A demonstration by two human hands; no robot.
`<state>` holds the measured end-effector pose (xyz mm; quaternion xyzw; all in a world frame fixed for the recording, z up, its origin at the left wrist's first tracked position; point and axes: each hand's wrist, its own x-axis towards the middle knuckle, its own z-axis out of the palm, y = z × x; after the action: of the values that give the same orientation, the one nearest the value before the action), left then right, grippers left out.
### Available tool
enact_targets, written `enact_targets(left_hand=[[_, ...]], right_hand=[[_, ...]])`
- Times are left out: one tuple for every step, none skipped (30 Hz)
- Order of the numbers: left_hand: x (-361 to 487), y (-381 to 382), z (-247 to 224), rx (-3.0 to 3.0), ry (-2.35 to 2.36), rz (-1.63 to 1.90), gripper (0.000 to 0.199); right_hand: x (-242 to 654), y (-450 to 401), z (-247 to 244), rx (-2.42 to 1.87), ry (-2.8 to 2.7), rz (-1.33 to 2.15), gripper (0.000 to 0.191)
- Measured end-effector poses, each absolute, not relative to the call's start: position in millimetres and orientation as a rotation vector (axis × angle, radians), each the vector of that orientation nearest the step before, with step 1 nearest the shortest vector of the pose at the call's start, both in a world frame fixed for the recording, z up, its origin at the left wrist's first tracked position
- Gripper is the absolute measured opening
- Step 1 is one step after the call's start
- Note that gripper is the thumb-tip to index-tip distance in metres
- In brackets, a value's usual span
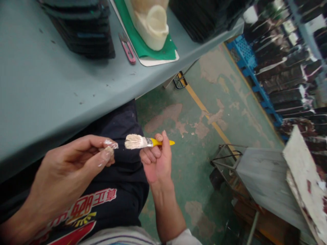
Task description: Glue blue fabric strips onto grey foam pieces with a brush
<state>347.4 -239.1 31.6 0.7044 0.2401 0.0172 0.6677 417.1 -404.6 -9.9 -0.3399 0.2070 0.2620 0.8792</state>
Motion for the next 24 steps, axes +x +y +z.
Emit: enact_targets(left_hand=[[348,-238,33,1.589,0.548,0.041,0.011],[349,-237,34,1.595,0.55,0.043,0.012],[349,-236,34,1.604,0.552,0.044,0.014],[349,-236,34,1.617,0.55,0.042,0.015],[349,-235,34,1.63,0.542,0.044,0.016],[349,-234,34,1.643,0.534,0.043,0.017],[349,-234,34,1.654,0.525,0.044,0.018],[348,-233,34,1.663,0.515,0.042,0.018],[348,-233,34,1.669,0.504,0.043,0.019],[348,-232,34,1.673,0.491,0.044,0.019],[347,-231,35,1.674,0.479,0.04,0.02],[347,-231,35,1.672,0.464,0.036,0.021],[346,-230,35,1.667,0.446,0.039,0.022],[345,-230,35,1.663,0.429,0.041,0.023],[345,-229,35,1.66,0.416,0.04,0.024],[344,-228,34,1.654,0.41,0.039,0.025],[344,-227,33,1.642,0.407,0.039,0.026],[344,-226,32,1.626,0.41,0.036,0.027],[344,-225,31,1.601,0.413,0.029,0.028],[344,-225,30,1.573,0.42,0.019,0.028],[344,-224,30,1.546,0.436,0.008,0.027],[343,-224,30,1.526,0.455,-0.011,0.024],[341,-224,29,1.512,0.483,-0.034,0.021],[338,-224,28,1.501,0.528,-0.043,0.018]], right_hand=[[418,-405,-12,-0.665,0.422,0.581,0.041],[419,-405,-13,-0.627,0.407,0.614,0.041],[420,-405,-15,-0.598,0.392,0.643,0.042],[420,-405,-17,-0.576,0.377,0.669,0.043],[421,-405,-18,-0.561,0.367,0.692,0.044],[421,-405,-20,-0.551,0.362,0.712,0.045],[421,-405,-21,-0.544,0.359,0.731,0.045],[422,-405,-21,-0.538,0.36,0.748,0.045],[422,-404,-22,-0.534,0.364,0.761,0.045],[422,-403,-22,-0.529,0.372,0.769,0.045],[422,-402,-22,-0.524,0.386,0.776,0.045],[422,-401,-22,-0.515,0.406,0.783,0.044],[423,-400,-22,-0.504,0.435,0.787,0.043],[423,-398,-21,-0.49,0.467,0.791,0.043],[424,-397,-21,-0.475,0.5,0.794,0.043],[424,-395,-20,-0.462,0.534,0.795,0.044],[425,-394,-19,-0.454,0.567,0.792,0.045],[425,-393,-19,-0.45,0.592,0.788,0.046],[425,-392,-18,-0.453,0.607,0.785,0.045],[425,-392,-18,-0.459,0.607,0.782,0.043],[425,-391,-17,-0.471,0.594,0.778,0.041],[425,-391,-16,-0.488,0.569,0.774,0.04],[424,-391,-15,-0.512,0.537,0.765,0.042],[424,-390,-14,-0.546,0.506,0.747,0.045]])
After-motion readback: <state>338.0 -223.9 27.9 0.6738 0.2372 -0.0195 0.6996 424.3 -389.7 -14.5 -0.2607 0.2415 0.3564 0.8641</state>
